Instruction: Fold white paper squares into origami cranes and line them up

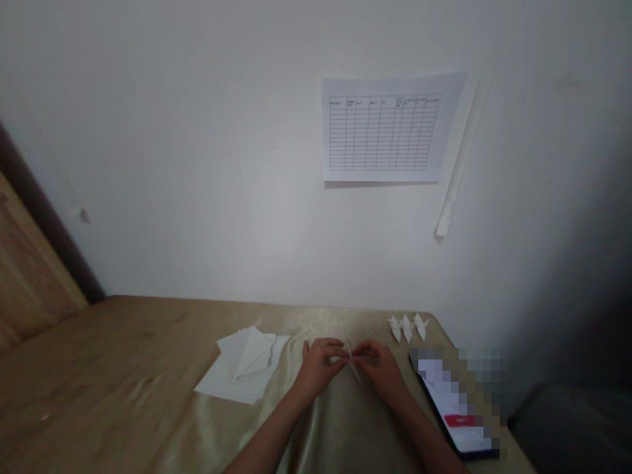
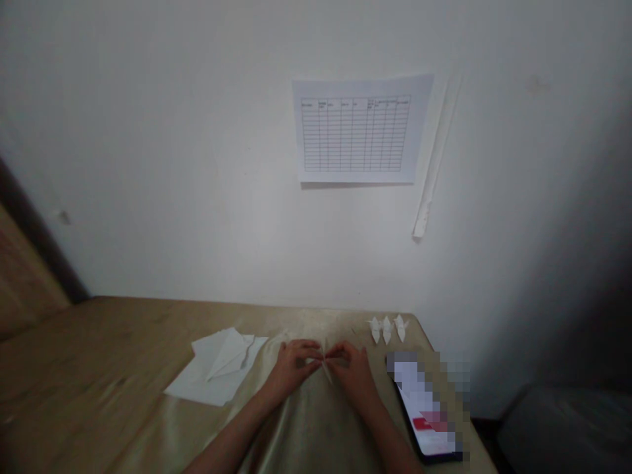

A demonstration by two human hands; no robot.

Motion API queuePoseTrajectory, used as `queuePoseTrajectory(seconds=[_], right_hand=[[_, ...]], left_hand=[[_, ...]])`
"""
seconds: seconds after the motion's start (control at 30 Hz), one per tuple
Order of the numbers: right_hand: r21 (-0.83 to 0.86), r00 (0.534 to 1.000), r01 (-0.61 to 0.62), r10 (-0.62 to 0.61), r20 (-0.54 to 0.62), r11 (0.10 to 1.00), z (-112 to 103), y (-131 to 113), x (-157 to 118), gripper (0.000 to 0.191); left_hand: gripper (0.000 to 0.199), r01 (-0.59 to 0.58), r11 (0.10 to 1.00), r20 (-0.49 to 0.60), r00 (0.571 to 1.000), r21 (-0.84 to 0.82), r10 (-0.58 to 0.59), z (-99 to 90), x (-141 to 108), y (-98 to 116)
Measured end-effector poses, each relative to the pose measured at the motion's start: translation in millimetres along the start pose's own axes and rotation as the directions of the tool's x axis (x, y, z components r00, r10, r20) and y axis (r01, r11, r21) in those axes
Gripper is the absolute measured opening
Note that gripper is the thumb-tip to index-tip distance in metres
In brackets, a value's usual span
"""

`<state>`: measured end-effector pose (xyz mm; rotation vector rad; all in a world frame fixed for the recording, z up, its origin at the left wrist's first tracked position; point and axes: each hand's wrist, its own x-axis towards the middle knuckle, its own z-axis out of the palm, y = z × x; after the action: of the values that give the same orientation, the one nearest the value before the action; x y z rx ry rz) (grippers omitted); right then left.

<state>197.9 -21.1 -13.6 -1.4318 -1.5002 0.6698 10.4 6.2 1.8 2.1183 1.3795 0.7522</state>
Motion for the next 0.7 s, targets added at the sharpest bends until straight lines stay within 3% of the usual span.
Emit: queuePoseTrajectory(seconds=[0.1,0.4,0.7], right_hand=[[0.009,0.998,0.006,-0.007,0.058,1.000,-0.5,1.0,0.6,0.024],[-0.057,0.998,-0.019,0.022,0.052,0.998,1.3,10.7,1.9,0.025],[-0.028,0.999,-0.017,0.018,0.045,0.999,0.8,8.5,-1.4,0.025]], left_hand=[[0.014,0.017,1.000,0.011,1.000,-0.019,-0.017,0.6,-0.5,-0.6],[0.028,0.004,0.999,0.030,1.000,-0.054,-0.003,7.0,-0.1,-7.9],[0.031,0.013,1.000,0.072,0.997,-0.023,-0.012,3.8,-2.2,0.7]])
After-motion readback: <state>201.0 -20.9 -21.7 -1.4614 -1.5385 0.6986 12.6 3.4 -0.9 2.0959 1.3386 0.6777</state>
